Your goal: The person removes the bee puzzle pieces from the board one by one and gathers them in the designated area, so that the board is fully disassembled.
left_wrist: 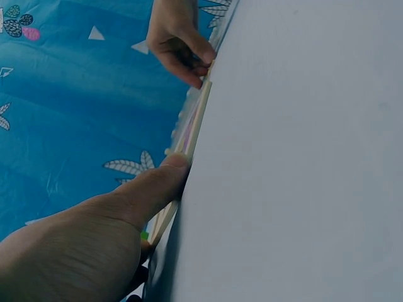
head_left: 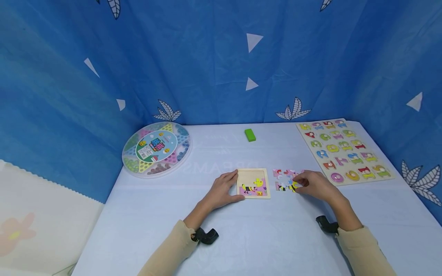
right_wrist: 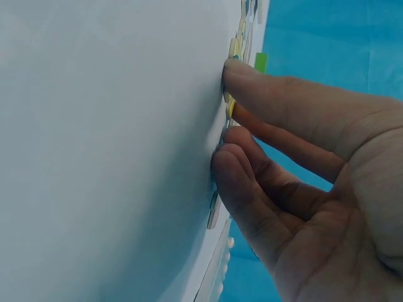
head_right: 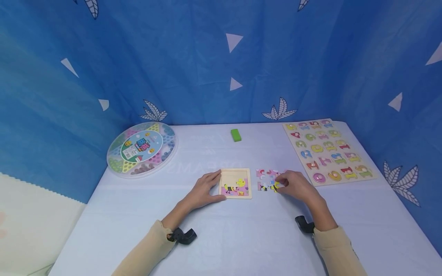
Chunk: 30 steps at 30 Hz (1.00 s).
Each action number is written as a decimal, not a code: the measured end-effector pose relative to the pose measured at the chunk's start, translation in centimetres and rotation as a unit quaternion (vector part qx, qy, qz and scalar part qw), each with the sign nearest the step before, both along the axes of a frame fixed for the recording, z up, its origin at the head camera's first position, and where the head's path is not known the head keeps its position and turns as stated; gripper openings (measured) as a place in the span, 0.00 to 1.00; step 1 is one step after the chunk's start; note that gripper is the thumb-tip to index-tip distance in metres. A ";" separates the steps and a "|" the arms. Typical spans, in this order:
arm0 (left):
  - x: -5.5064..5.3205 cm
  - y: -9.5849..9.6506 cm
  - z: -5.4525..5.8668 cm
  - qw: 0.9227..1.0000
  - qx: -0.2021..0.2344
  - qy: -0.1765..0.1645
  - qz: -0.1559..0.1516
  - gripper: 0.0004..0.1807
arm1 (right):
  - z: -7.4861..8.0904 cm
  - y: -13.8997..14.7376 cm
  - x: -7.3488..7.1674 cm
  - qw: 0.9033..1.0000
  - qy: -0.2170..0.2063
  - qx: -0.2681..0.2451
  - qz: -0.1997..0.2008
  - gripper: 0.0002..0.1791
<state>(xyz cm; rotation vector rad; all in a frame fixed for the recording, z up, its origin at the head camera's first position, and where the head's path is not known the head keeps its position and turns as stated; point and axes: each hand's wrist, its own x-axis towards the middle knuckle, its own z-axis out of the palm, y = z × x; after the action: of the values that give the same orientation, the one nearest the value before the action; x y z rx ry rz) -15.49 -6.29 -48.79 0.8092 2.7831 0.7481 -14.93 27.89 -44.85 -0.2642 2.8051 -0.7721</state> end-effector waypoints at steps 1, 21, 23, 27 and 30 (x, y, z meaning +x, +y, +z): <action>0.0 0.0 0.0 1.000 -0.001 0.001 -0.001 0.48 | 0.0 0.0 0.0 1.000 -0.001 0.000 -0.001 0.19; -0.1 -0.1 0.0 1.000 -0.001 -0.003 0.004 0.48 | 1.6 -4.0 -0.9 0.999 0.028 0.011 0.038 0.25; -0.1 -0.1 -0.2 1.000 0.001 -0.009 0.006 0.48 | 1.6 -4.8 -1.1 0.998 0.023 0.008 0.049 0.24; -0.2 0.0 -0.3 1.000 -0.005 -0.010 0.003 0.48 | 1.5 -6.1 -1.3 0.998 0.016 0.005 0.068 0.24; -0.2 0.0 -0.3 1.000 -0.011 -0.008 0.001 0.49 | 1.5 -7.0 -1.6 0.997 0.010 0.006 0.079 0.25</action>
<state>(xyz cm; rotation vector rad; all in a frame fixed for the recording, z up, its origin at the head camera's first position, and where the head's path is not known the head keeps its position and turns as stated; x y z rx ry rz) -15.69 -6.28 -49.05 0.7930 2.7745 0.7190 -16.52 20.87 -43.38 -0.4868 2.7643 -0.7210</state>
